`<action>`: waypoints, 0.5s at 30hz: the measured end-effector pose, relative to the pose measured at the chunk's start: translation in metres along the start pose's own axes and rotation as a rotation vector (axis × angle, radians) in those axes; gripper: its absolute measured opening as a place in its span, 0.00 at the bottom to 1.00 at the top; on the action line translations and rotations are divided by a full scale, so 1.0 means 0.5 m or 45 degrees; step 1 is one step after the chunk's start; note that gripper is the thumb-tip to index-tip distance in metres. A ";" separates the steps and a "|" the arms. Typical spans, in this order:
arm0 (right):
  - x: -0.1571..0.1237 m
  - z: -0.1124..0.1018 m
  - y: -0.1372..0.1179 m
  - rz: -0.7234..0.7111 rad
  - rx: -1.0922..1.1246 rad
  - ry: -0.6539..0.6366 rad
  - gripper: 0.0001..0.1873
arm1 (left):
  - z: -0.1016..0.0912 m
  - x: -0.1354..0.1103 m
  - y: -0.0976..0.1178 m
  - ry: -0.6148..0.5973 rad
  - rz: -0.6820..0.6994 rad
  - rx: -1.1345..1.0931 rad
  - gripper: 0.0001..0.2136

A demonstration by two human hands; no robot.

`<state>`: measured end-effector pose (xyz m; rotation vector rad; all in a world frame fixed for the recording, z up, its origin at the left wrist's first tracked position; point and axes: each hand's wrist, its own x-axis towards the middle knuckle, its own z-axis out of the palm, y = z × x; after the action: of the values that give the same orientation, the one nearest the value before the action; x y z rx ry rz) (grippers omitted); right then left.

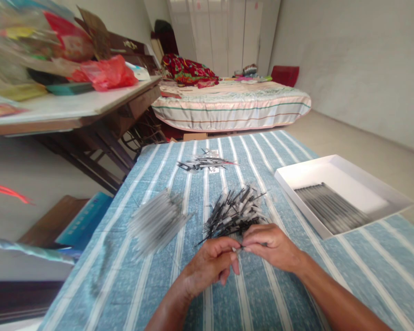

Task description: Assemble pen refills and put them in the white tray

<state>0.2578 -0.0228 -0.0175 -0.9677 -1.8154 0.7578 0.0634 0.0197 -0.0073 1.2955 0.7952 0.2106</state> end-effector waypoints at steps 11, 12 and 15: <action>-0.002 0.013 0.007 0.073 0.047 0.015 0.05 | 0.000 -0.005 0.004 0.006 0.003 0.070 0.08; -0.002 0.015 0.009 0.087 0.054 0.008 0.05 | -0.001 -0.005 0.004 0.004 0.002 0.087 0.08; -0.004 0.020 0.015 0.150 0.080 -0.014 0.05 | -0.001 -0.005 0.005 0.012 -0.026 0.143 0.07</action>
<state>0.2514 -0.0217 -0.0286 -1.0385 -1.7451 0.8888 0.0618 0.0193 -0.0040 1.3923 0.8378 0.1577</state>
